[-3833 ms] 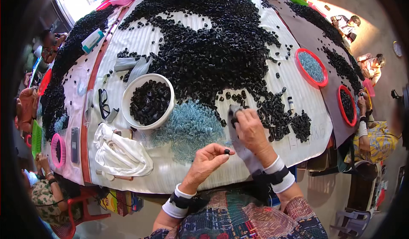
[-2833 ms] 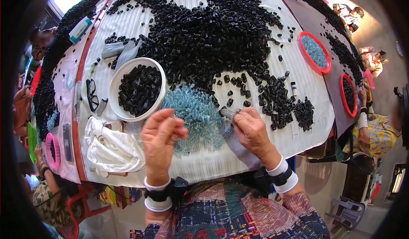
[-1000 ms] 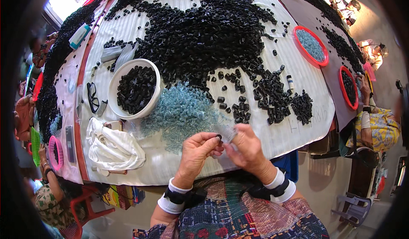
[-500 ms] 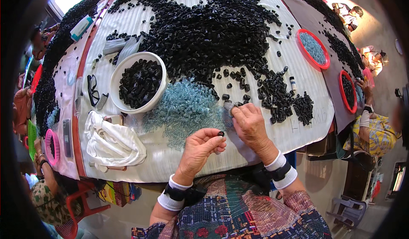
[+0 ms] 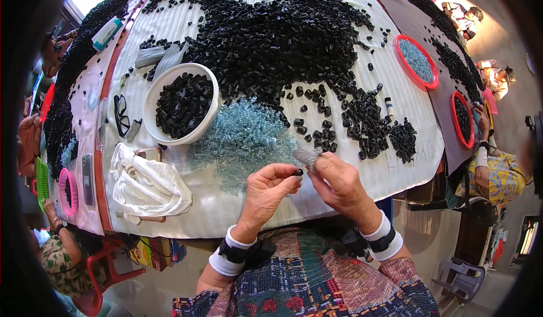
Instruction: Sorting and preparing small black plastic shoe components on a large workspace table.
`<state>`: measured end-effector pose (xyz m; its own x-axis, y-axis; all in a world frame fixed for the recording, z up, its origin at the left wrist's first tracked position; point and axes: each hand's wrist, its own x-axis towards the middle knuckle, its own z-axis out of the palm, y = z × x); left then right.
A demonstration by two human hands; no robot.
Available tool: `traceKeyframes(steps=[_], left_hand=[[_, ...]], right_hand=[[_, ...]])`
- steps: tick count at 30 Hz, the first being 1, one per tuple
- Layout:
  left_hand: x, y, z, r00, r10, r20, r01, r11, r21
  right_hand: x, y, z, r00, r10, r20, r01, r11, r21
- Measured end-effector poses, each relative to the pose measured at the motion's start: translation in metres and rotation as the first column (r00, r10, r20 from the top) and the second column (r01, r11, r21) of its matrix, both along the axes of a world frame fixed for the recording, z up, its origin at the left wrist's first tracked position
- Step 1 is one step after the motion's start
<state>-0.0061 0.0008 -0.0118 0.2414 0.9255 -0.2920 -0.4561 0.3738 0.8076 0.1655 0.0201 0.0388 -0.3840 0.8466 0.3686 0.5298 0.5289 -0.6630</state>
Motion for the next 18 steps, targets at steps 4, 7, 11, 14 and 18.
traceKeyframes(steps=[4, 7, 11, 14, 18], left_hand=[[0.006, -0.003, -0.001, 1.000, 0.020, -0.023, -0.019, 0.999, 0.044], [0.007, -0.004, -0.004, 0.997, 0.022, -0.075, -0.016, 0.997, 0.079], [0.007, -0.004, -0.003, 0.991, -0.009, -0.131, 0.023, 0.994, 0.104], [0.003, -0.004, -0.004, 0.996, -0.021, -0.090, 0.028, 0.997, 0.075], [0.001, -0.002, -0.006, 1.000, -0.020, -0.021, 0.021, 0.998, 0.051]], right_hand=[[0.002, 0.000, 0.001, 0.989, 0.081, 0.124, -0.091, 0.993, 0.072], [0.002, -0.001, 0.002, 0.974, 0.106, 0.200, -0.122, 0.990, 0.069], [0.000, -0.004, 0.003, 0.981, 0.102, 0.166, -0.104, 0.995, 0.003], [0.000, -0.005, -0.003, 0.999, 0.044, 0.021, -0.042, 0.996, -0.074], [-0.006, -0.010, -0.013, 0.995, -0.049, -0.090, 0.035, 0.989, -0.146]])
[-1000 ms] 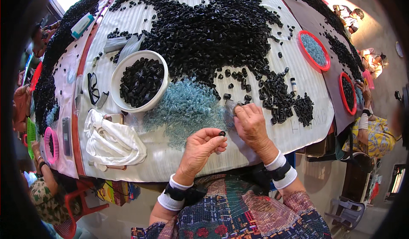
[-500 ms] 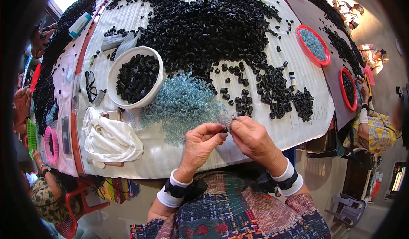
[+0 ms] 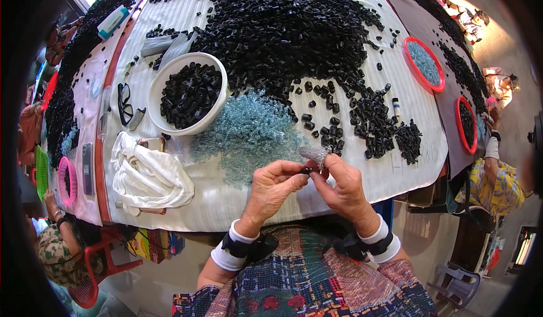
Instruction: Sorting and preparing small black plastic shoe components on a large workspace table.
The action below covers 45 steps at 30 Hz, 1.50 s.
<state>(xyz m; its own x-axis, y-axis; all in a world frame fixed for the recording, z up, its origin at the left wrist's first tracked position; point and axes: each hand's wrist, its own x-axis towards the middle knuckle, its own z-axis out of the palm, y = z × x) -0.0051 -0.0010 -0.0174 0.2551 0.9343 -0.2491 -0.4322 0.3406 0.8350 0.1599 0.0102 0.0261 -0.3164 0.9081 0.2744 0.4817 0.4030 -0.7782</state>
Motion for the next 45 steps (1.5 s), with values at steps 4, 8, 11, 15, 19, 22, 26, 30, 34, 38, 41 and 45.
traceKeyframes(steps=[4, 8, 11, 15, 19, 22, 26, 30, 34, 38, 41, 45], left_hand=[[-0.001, 0.001, -0.005, 0.997, 0.022, 0.070, -0.023, 1.000, 0.010], [-0.004, 0.002, -0.006, 0.995, 0.010, 0.096, -0.013, 0.999, 0.029], [-0.006, 0.002, -0.008, 0.996, -0.002, 0.087, 0.002, 1.000, 0.001], [-0.006, 0.004, -0.006, 0.987, 0.004, 0.158, -0.006, 1.000, 0.010], [-0.007, 0.003, -0.006, 0.990, 0.022, 0.139, -0.024, 1.000, 0.010], [-0.007, 0.003, -0.004, 0.993, 0.023, 0.118, -0.020, 0.999, -0.029], [-0.007, 0.003, -0.004, 0.991, 0.024, 0.132, -0.022, 1.000, -0.020], [-0.006, 0.003, -0.003, 0.988, 0.020, 0.151, -0.017, 1.000, -0.022], [-0.008, 0.003, -0.004, 0.990, 0.000, 0.143, 0.004, 1.000, -0.026], [-0.008, 0.004, -0.004, 0.989, -0.031, 0.147, 0.035, 0.999, -0.022], [-0.007, 0.002, -0.005, 0.989, 0.015, 0.148, -0.014, 1.000, -0.003], [-0.007, 0.002, -0.005, 0.989, 0.012, 0.148, -0.011, 1.000, -0.004]], right_hand=[[-0.004, -0.004, -0.004, 0.997, -0.058, -0.051, 0.057, 0.998, -0.015], [-0.009, -0.006, -0.008, 0.985, -0.111, -0.130, 0.114, 0.993, 0.023], [-0.011, -0.007, -0.006, 0.976, -0.156, -0.155, 0.158, 0.987, 0.002], [-0.009, -0.005, -0.007, 0.987, -0.098, -0.128, 0.107, 0.992, 0.062], [-0.007, 0.002, -0.007, 0.998, -0.068, -0.013, 0.068, 0.948, 0.312], [0.001, 0.015, -0.004, 0.925, -0.379, -0.034, 0.381, 0.920, 0.096], [0.009, 0.040, -0.012, 0.960, -0.238, 0.147, 0.168, 0.912, 0.375], [0.011, 0.052, -0.021, 0.915, -0.232, 0.331, 0.107, 0.929, 0.353], [0.006, 0.063, -0.026, 0.888, -0.271, 0.372, 0.119, 0.916, 0.383], [0.002, 0.063, -0.023, 0.803, -0.295, 0.519, 0.084, 0.917, 0.391], [0.000, 0.062, -0.028, 0.801, -0.309, 0.512, 0.099, 0.913, 0.396], [0.002, 0.061, -0.033, 0.805, -0.284, 0.521, 0.057, 0.911, 0.410]])
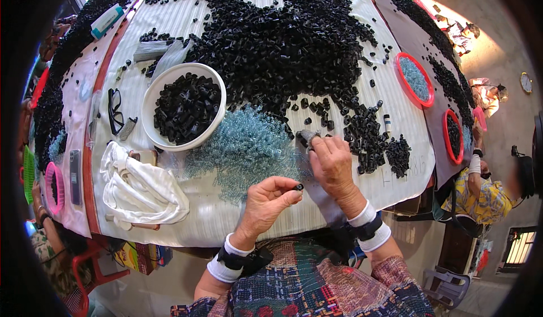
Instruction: Sorting and preparing small black plastic shoe components on a large workspace table.
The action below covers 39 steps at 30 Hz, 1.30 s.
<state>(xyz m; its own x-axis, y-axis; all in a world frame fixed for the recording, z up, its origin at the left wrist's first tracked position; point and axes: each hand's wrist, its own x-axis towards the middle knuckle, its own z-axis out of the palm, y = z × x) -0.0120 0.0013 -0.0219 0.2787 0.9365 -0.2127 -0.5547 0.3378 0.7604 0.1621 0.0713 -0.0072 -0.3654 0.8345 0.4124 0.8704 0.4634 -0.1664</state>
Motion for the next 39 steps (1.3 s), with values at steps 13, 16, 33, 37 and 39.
traceKeyframes(steps=[13, 16, 33, 37, 39], left_hand=[[0.003, 0.001, 0.003, 0.996, 0.023, -0.085, -0.026, 0.999, -0.041], [0.005, 0.000, 0.004, 0.995, 0.036, -0.090, -0.039, 0.999, -0.031], [0.009, -0.002, 0.005, 0.988, 0.045, -0.148, -0.047, 0.999, -0.007], [0.009, -0.002, 0.006, 0.986, 0.031, -0.166, -0.034, 0.999, -0.015], [0.009, -0.003, 0.005, 0.984, 0.027, -0.174, -0.031, 0.999, -0.016]], right_hand=[[-0.011, -0.059, 0.021, 0.572, -0.161, -0.804, -0.176, 0.933, -0.313], [-0.014, -0.063, 0.016, 0.453, -0.216, -0.865, -0.184, 0.926, -0.328], [-0.018, -0.061, 0.006, 0.582, -0.135, -0.802, -0.137, 0.956, -0.260], [-0.018, -0.062, 0.008, 0.580, -0.145, -0.801, -0.132, 0.955, -0.267], [-0.017, -0.063, 0.007, 0.628, -0.116, -0.769, -0.105, 0.967, -0.232]])
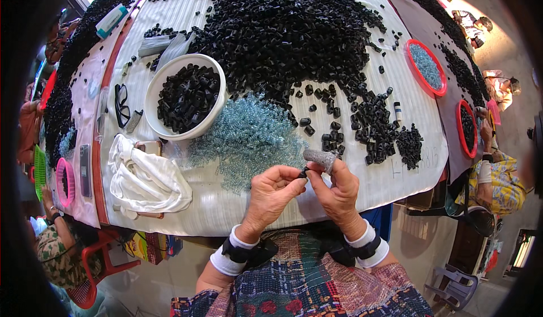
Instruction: Sorting and preparing small black plastic shoe components on a large workspace table.
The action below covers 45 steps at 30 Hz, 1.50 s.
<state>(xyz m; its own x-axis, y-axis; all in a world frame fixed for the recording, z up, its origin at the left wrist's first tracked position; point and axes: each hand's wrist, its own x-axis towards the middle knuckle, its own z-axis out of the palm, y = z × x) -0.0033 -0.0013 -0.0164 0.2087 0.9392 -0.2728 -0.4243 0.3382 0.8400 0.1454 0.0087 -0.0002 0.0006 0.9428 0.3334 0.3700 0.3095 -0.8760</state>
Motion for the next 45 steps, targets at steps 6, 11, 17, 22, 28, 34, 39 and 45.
traceKeyframes(steps=[6, 11, 17, 22, 28, 34, 39, 45], left_hand=[[0.001, -0.001, 0.000, 1.000, 0.003, -0.026, -0.003, 1.000, -0.002], [0.006, -0.001, 0.000, 0.996, 0.036, -0.076, -0.036, 0.999, 0.000], [0.007, -0.003, -0.001, 0.993, 0.046, -0.110, -0.043, 0.999, 0.024], [0.009, -0.003, 0.001, 0.981, 0.048, -0.190, -0.046, 0.999, 0.016], [0.005, 0.003, 0.006, 0.996, 0.048, -0.082, -0.050, 0.998, -0.033], [0.001, 0.004, 0.009, 0.998, 0.057, -0.008, -0.058, 0.996, -0.065], [0.001, 0.004, 0.003, 0.997, 0.068, -0.026, -0.069, 0.996, -0.053], [0.001, 0.004, 0.003, 0.998, 0.028, -0.064, -0.031, 0.998, -0.045]], right_hand=[[0.001, -0.002, 0.003, 0.991, -0.023, 0.129, 0.018, 0.999, 0.037], [0.000, -0.001, 0.003, 0.993, -0.025, 0.119, 0.019, 0.998, 0.053], [0.004, -0.003, 0.005, 0.982, 0.014, 0.189, -0.035, 0.994, 0.107], [0.004, -0.004, 0.006, 0.973, 0.043, 0.229, -0.076, 0.987, 0.138], [0.007, -0.002, 0.016, 0.972, 0.133, 0.192, -0.147, 0.987, 0.062], [0.003, 0.003, 0.011, 0.924, 0.168, 0.345, -0.226, 0.965, 0.135], [-0.001, 0.000, 0.007, 0.894, 0.131, 0.428, -0.227, 0.957, 0.182], [-0.001, -0.002, 0.007, 0.861, 0.090, 0.500, -0.223, 0.951, 0.213]])
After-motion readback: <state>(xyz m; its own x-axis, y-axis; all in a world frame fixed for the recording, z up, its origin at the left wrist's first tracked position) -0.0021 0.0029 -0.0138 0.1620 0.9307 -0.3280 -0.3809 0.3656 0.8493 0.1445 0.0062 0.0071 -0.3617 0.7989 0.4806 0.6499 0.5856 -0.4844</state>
